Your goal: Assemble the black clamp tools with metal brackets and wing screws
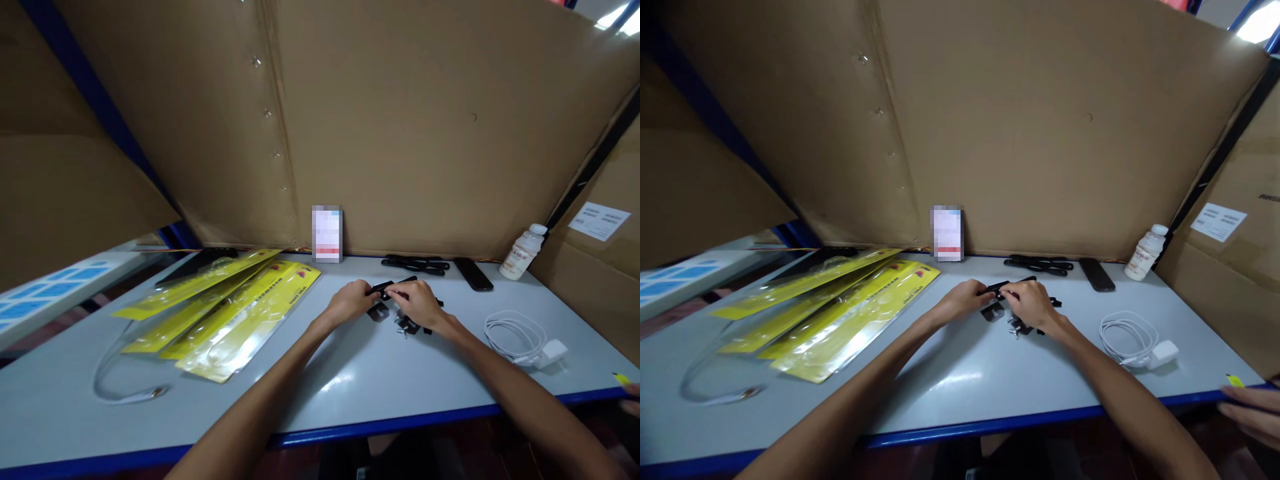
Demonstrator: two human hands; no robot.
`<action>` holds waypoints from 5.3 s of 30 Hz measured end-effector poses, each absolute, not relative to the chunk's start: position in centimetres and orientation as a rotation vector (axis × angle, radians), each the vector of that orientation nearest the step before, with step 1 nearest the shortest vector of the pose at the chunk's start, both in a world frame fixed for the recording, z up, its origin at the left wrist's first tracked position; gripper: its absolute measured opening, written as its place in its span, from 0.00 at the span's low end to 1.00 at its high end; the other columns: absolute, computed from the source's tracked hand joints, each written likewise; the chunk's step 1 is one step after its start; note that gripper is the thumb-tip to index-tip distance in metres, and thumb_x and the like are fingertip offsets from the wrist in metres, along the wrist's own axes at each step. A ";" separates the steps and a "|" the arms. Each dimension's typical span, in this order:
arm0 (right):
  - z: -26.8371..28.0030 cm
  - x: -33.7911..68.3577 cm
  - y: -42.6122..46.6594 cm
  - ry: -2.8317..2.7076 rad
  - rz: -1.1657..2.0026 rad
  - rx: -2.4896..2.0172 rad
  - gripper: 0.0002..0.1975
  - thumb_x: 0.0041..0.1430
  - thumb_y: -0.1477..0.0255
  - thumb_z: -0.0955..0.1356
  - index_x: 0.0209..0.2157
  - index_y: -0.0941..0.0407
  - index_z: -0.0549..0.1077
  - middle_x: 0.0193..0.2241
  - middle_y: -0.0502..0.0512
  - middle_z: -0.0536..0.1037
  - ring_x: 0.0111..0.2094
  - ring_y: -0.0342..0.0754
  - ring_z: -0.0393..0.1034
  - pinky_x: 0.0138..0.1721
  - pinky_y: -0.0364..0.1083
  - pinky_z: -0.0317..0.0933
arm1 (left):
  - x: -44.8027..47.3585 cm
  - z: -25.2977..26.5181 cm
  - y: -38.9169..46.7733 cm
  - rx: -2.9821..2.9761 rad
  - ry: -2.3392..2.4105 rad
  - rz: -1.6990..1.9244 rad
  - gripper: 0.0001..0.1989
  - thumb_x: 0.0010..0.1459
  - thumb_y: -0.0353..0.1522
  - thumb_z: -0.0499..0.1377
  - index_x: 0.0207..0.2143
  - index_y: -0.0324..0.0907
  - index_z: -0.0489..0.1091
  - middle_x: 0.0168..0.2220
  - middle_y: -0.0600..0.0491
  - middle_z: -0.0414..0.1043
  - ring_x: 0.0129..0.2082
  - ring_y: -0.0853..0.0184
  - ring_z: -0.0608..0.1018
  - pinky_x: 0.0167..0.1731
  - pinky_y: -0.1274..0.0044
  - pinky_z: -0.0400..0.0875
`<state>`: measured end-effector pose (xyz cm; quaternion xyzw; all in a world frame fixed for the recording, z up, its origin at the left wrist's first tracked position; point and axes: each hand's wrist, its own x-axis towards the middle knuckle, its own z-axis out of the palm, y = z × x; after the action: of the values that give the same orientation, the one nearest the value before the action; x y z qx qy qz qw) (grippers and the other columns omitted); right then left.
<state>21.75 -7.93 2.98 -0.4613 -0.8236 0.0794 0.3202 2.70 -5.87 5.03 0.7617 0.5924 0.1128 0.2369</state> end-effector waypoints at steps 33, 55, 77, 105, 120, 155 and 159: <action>3.5 23.8 -7.4 -2.553 -0.490 -1.139 0.14 0.64 0.60 0.69 0.36 0.57 0.72 0.34 0.58 0.77 0.38 0.53 0.70 0.35 0.49 0.64 | 0.8 5.4 -5.9 2.490 1.302 0.337 0.20 0.64 0.43 0.49 0.29 0.42 0.71 0.23 0.54 0.66 0.23 0.68 0.63 0.26 0.76 0.49; 3.0 23.6 -7.4 -2.476 -0.416 -1.136 0.15 0.62 0.59 0.70 0.35 0.58 0.71 0.32 0.58 0.77 0.37 0.52 0.70 0.35 0.47 0.62 | 0.7 4.9 -5.6 2.586 1.340 0.244 0.23 0.67 0.44 0.46 0.29 0.42 0.72 0.26 0.48 0.74 0.24 0.65 0.71 0.26 0.75 0.49; 2.4 22.8 -7.5 -2.322 -0.680 -1.155 0.25 0.62 0.48 0.66 0.33 0.58 0.72 0.30 0.58 0.76 0.35 0.52 0.67 0.37 0.49 0.54 | 1.2 5.0 -5.9 2.486 1.387 0.315 0.23 0.66 0.45 0.47 0.29 0.41 0.73 0.24 0.51 0.72 0.23 0.68 0.68 0.25 0.77 0.50; 2.7 22.9 -7.1 -2.399 -0.565 -1.191 0.23 0.65 0.51 0.64 0.36 0.58 0.73 0.32 0.59 0.76 0.37 0.54 0.67 0.40 0.50 0.56 | 1.4 6.1 -6.6 2.554 1.477 0.206 0.23 0.67 0.44 0.47 0.32 0.41 0.74 0.27 0.48 0.75 0.28 0.63 0.75 0.26 0.75 0.50; 4.5 20.5 -8.7 -2.328 -0.322 -1.506 0.15 0.72 0.68 0.59 0.36 0.57 0.73 0.33 0.56 0.80 0.35 0.50 0.73 0.32 0.46 0.54 | 3.0 6.3 -7.7 2.491 1.807 0.265 0.23 0.69 0.43 0.46 0.39 0.41 0.76 0.38 0.40 0.80 0.39 0.54 0.81 0.31 0.74 0.62; 4.8 20.2 -8.8 -2.404 -0.399 -1.619 0.18 0.74 0.64 0.56 0.44 0.58 0.72 0.38 0.62 0.81 0.34 0.53 0.76 0.29 0.45 0.54 | 5.1 6.4 -9.4 2.390 2.044 0.265 0.22 0.70 0.42 0.43 0.46 0.40 0.72 0.39 0.39 0.79 0.40 0.52 0.81 0.34 0.72 0.64; 4.6 20.0 -8.7 -2.430 -0.354 -1.662 0.18 0.74 0.67 0.55 0.43 0.59 0.73 0.36 0.63 0.81 0.35 0.55 0.77 0.29 0.46 0.55 | 5.2 6.2 -9.3 2.379 2.022 0.257 0.21 0.70 0.41 0.44 0.46 0.40 0.73 0.40 0.39 0.80 0.40 0.51 0.81 0.33 0.72 0.63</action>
<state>19.98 -8.75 4.60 -0.5584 -0.8163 -0.1189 0.0879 5.18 -9.33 6.18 0.7593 0.6455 0.0822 0.0045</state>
